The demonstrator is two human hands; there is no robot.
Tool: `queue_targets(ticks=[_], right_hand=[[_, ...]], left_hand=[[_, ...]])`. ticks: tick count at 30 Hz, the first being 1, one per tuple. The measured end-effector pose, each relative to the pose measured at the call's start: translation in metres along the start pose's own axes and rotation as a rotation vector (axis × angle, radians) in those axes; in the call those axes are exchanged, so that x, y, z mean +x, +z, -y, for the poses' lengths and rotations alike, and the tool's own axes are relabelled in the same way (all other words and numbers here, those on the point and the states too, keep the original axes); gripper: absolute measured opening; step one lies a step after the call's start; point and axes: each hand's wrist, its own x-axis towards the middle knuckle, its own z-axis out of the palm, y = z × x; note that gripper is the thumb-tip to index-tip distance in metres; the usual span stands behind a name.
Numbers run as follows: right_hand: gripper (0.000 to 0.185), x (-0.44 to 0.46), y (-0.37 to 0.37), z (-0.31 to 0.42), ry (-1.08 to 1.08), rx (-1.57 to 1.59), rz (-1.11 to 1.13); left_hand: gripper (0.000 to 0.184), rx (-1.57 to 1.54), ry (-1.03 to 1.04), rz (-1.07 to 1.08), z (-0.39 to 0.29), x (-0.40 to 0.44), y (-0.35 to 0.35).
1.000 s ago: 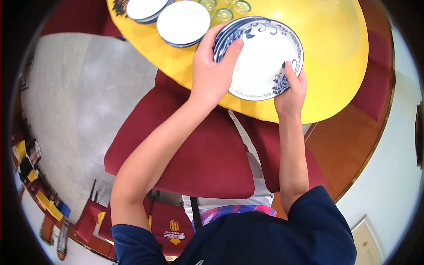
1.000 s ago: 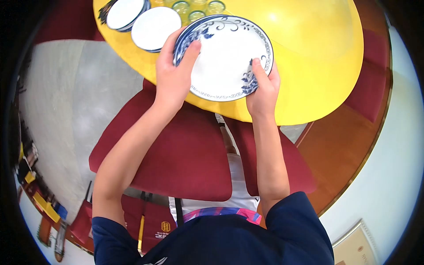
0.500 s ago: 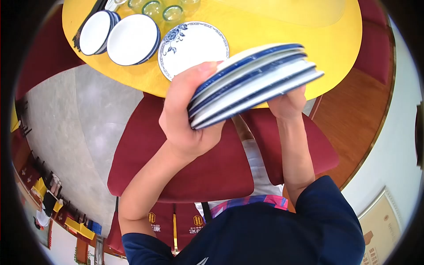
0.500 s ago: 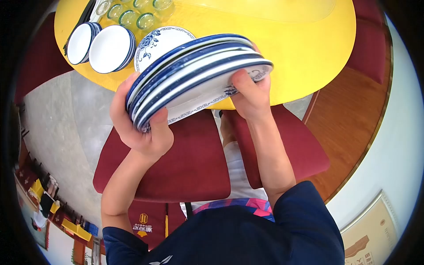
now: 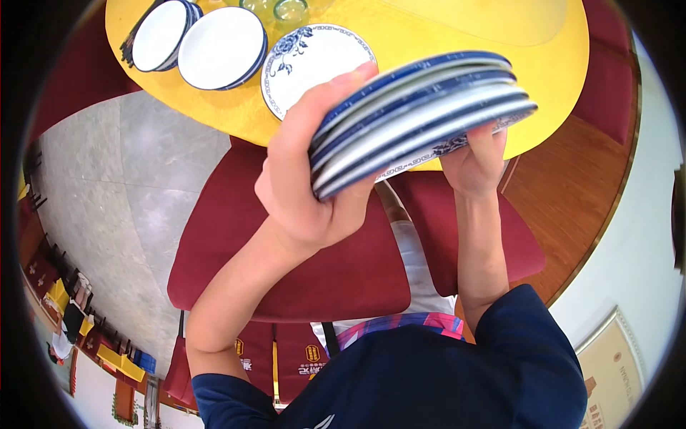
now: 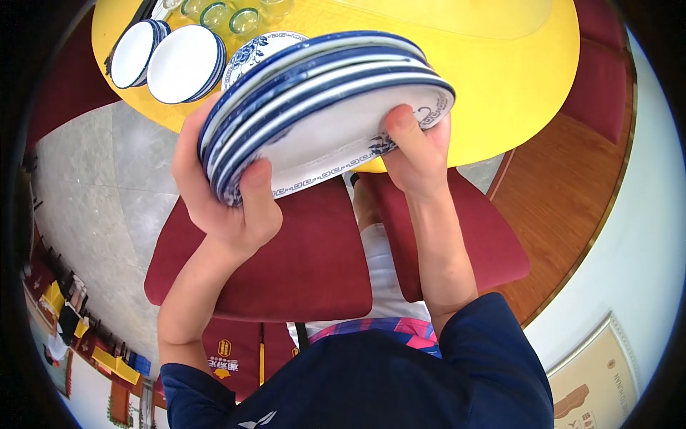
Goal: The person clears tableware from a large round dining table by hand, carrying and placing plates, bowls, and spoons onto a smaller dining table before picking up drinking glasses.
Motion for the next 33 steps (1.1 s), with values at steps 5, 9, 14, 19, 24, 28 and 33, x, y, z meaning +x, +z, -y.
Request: queue_targets(ticks=[5, 9, 14, 19, 24, 28, 33], right_hand=[[0.052, -0.008, 0.023, 0.037, -0.013, -0.114, -0.172], [0.053, -0.043, 0.056, 0.101, -0.052, -0.353, -0.344], [0.059, -0.133, 0.096, 0.217, -0.086, -0.501, -0.362], [0.051, -0.187, 0.132, 0.202, 0.208, -0.238, -0.27], [0.046, -0.186, 0.202, 0.148, 0.339, -0.238, -0.012], [0.042, -0.176, 0.277, 0.093, 0.504, -0.174, 0.241], [0.038, -0.181, 0.394, 0.015, 0.419, -0.427, 0.618]], left_hand=[[0.049, -0.122, -0.083, -0.141, -0.024, 0.01, 0.008], [0.042, -0.33, -0.355, -0.125, -0.089, 0.034, 0.003], [0.047, -0.512, -0.582, -0.091, -0.206, 0.015, 0.02], [0.042, -0.661, -0.82, -0.114, -0.273, -0.019, -0.047], [0.04, -0.587, -0.91, -0.44, -0.285, -0.067, -0.132], [0.041, -0.509, -0.965, -0.83, -0.296, -0.116, -0.194], [0.04, -0.485, -0.905, -1.195, -0.297, -0.166, -0.297]])
